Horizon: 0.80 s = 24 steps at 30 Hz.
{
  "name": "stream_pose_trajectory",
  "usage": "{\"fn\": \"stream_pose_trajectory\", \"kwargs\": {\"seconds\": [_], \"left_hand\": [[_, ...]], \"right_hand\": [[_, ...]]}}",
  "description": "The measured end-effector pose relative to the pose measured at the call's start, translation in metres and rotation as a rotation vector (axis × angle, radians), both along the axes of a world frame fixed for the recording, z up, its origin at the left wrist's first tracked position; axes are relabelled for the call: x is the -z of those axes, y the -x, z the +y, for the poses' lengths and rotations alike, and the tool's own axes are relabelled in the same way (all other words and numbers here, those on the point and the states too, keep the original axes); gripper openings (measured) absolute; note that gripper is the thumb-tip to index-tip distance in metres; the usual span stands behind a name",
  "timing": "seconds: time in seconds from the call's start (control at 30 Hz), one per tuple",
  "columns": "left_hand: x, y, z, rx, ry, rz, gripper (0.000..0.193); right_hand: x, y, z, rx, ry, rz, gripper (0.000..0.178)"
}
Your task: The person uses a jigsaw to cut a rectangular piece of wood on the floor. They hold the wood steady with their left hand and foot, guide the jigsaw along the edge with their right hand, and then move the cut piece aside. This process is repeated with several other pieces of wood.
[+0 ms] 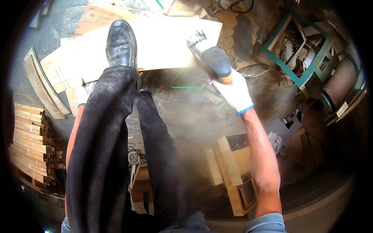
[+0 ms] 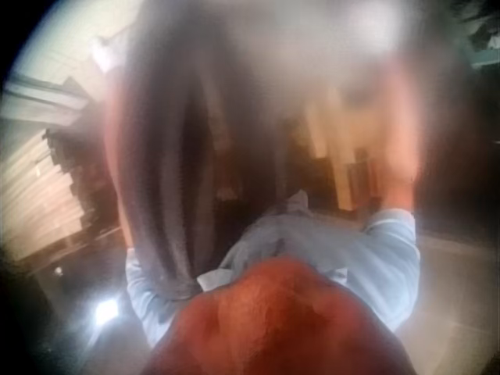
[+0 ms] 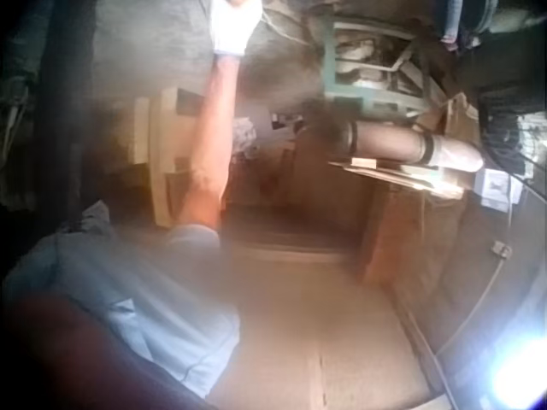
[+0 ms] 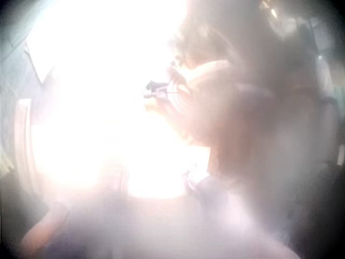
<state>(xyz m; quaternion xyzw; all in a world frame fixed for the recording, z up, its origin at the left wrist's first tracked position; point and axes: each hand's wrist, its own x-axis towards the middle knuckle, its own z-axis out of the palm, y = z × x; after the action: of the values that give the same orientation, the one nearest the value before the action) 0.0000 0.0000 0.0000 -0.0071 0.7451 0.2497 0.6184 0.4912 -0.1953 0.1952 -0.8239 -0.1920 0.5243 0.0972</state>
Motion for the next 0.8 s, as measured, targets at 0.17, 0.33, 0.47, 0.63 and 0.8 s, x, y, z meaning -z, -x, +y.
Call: {"fn": "stream_pose_trajectory", "kwargs": {"seconds": [0.17, 0.33, 0.47, 0.63, 0.8], "left_hand": [[0.003, 0.003, 0.001, 0.004, -0.017, -0.003, 0.063], [0.008, -0.002, -0.002, 0.005, -0.017, -0.009, 0.063], [0.018, 0.027, -0.004, -0.034, 0.015, -0.075, 0.062], [0.008, 0.003, -0.004, -0.004, -0.002, -0.048, 0.063], [0.016, 0.02, -0.008, 0.065, -0.02, -0.07, 0.065]], "right_hand": [[-0.001, -0.007, 0.005, 0.038, 0.073, 0.079, 0.033], [0.003, 0.008, -0.012, 0.231, 0.079, 0.058, 0.032], [0.006, 0.009, -0.011, 0.162, 0.04, 0.042, 0.03], [-0.004, 0.005, 0.0, 0.029, 0.025, 0.008, 0.029], [-0.004, -0.004, 0.013, 0.01, 0.091, 0.098, 0.027]]}}
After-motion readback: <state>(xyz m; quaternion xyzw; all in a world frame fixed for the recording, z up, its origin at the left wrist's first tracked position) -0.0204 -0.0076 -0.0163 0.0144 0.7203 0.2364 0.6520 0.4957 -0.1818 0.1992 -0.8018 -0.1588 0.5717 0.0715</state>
